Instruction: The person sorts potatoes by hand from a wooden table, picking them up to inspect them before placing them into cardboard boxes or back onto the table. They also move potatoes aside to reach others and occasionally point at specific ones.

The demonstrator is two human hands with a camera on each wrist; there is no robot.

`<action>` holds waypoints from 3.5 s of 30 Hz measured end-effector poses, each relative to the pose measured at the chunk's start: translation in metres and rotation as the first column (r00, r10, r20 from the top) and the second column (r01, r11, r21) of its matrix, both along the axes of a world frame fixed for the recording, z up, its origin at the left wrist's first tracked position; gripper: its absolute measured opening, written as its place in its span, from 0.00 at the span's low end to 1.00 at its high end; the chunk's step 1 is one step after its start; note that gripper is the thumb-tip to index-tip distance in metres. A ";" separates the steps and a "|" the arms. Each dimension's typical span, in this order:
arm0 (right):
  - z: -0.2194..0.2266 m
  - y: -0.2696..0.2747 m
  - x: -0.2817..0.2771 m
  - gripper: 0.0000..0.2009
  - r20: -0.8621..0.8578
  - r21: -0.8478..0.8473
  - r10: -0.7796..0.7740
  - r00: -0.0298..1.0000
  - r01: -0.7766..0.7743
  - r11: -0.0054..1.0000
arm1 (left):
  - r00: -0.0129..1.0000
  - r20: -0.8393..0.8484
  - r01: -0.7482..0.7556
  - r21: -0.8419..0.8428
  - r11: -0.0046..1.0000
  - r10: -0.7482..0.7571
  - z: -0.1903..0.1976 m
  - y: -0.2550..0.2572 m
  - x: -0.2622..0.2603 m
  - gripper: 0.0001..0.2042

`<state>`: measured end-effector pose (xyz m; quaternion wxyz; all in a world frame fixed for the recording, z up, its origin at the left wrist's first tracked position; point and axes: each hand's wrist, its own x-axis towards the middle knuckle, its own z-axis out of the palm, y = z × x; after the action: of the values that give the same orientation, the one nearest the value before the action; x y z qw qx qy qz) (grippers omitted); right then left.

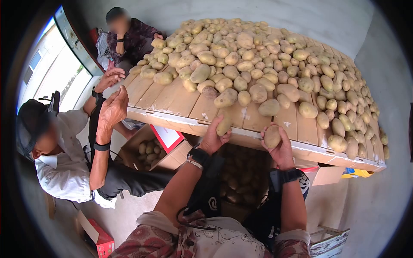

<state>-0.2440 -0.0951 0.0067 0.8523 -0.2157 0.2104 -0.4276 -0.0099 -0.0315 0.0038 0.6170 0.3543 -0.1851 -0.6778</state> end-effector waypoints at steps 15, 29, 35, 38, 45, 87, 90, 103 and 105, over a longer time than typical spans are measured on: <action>0.013 0.005 -0.007 0.11 -0.116 -0.134 -0.112 0.987 0.097 0.986 | 1.000 0.002 -0.020 0.029 0.999 0.020 0.004 0.001 -0.005 0.16; 0.001 -0.003 -0.006 0.19 0.085 -0.029 -0.009 0.996 0.012 1.000 | 0.998 0.057 -0.006 0.012 1.000 0.006 -0.002 0.002 -0.001 0.21; -0.014 -0.005 -0.003 0.24 -0.046 -0.082 -0.087 0.995 0.083 0.993 | 0.996 0.086 -0.024 0.032 0.999 0.021 -0.003 0.001 -0.004 0.18; -0.017 -0.004 -0.009 0.23 -0.092 -0.061 -0.117 0.989 0.111 0.992 | 0.995 0.097 -0.014 0.023 1.000 0.012 -0.004 0.002 -0.004 0.16; -0.005 -0.006 -0.012 0.21 0.165 0.204 -0.049 0.985 0.014 0.979 | 0.989 0.145 0.024 -0.028 0.999 -0.020 0.000 0.002 -0.004 0.15; 0.011 -0.002 -0.017 0.14 0.199 -0.090 0.037 0.979 -0.019 0.996 | 0.992 0.124 0.030 -0.023 0.999 -0.027 0.001 0.002 -0.003 0.15; 0.011 -0.002 -0.020 0.14 0.186 -0.134 0.003 0.983 0.022 0.991 | 0.990 0.137 0.028 -0.040 0.999 -0.022 0.001 0.001 -0.003 0.15; 0.005 -0.008 -0.010 0.20 0.064 0.049 -0.015 0.998 0.012 0.999 | 0.991 0.136 0.024 -0.026 0.999 -0.020 0.002 -0.001 -0.003 0.15; 0.003 -0.009 -0.011 0.19 0.079 0.014 0.011 0.997 -0.013 1.000 | 0.989 0.144 0.021 -0.020 1.000 -0.018 0.003 0.000 -0.004 0.15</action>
<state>-0.2553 -0.1046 0.0098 0.8641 -0.1935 0.1782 -0.4292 -0.0137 -0.0316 0.0071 0.5993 0.3937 -0.2396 -0.6545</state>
